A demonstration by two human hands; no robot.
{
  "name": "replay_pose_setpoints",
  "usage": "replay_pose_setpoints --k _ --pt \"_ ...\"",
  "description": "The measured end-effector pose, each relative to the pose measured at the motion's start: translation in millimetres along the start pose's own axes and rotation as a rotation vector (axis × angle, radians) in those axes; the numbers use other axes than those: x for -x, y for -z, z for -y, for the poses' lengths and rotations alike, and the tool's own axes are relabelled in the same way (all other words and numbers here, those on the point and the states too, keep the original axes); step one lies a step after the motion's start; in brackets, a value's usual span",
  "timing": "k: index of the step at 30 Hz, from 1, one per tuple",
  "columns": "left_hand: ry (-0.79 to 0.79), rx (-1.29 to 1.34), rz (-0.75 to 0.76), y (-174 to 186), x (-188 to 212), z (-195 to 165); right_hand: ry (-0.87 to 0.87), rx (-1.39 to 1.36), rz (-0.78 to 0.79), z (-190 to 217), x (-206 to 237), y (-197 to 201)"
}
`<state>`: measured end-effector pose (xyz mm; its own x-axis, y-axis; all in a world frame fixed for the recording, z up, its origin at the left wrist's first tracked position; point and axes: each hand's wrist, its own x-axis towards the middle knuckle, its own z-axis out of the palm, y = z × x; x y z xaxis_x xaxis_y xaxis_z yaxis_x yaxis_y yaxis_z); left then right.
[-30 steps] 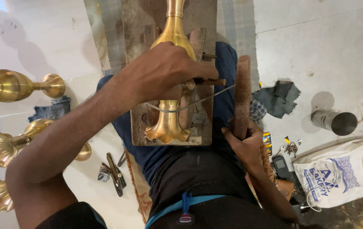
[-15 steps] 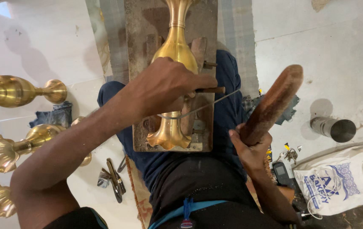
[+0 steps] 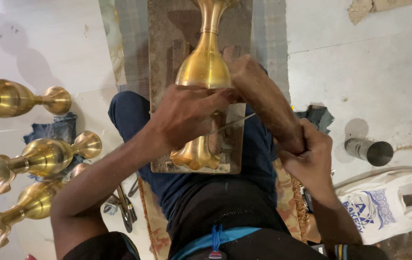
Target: The person sits on the floor with a brass vase-shaped vessel on a wooden forming block and hammers it with a wooden mallet while holding a small punch against the metal, rotating the vessel to work around its surface. Finished brass vessels sit nearby on the floor.
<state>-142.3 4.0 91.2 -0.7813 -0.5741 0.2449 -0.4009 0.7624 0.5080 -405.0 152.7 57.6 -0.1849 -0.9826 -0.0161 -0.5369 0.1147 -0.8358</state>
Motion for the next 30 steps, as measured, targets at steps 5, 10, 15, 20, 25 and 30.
replay_pose_setpoints --k 5,10,15,20,25,30 --pt "-0.001 0.016 -0.145 -19 18 4 0.103 0.095 0.024 26 -25 10" --pt "-0.054 -0.072 -0.357 -31 43 8 0.129 0.243 0.076 54 -32 23" --pt "-0.021 -0.013 -0.325 -34 51 18 0.292 0.596 0.027 74 -28 20" --pt "-0.045 0.017 -0.375 -19 44 17 0.074 -0.085 -0.071 49 -16 -19" --pt "-0.122 -0.023 -0.177 -1 26 17 0.036 -0.071 -0.151 15 6 -37" --pt "-0.098 -0.035 0.212 11 10 20 -0.069 -0.006 -0.155 -2 31 -53"
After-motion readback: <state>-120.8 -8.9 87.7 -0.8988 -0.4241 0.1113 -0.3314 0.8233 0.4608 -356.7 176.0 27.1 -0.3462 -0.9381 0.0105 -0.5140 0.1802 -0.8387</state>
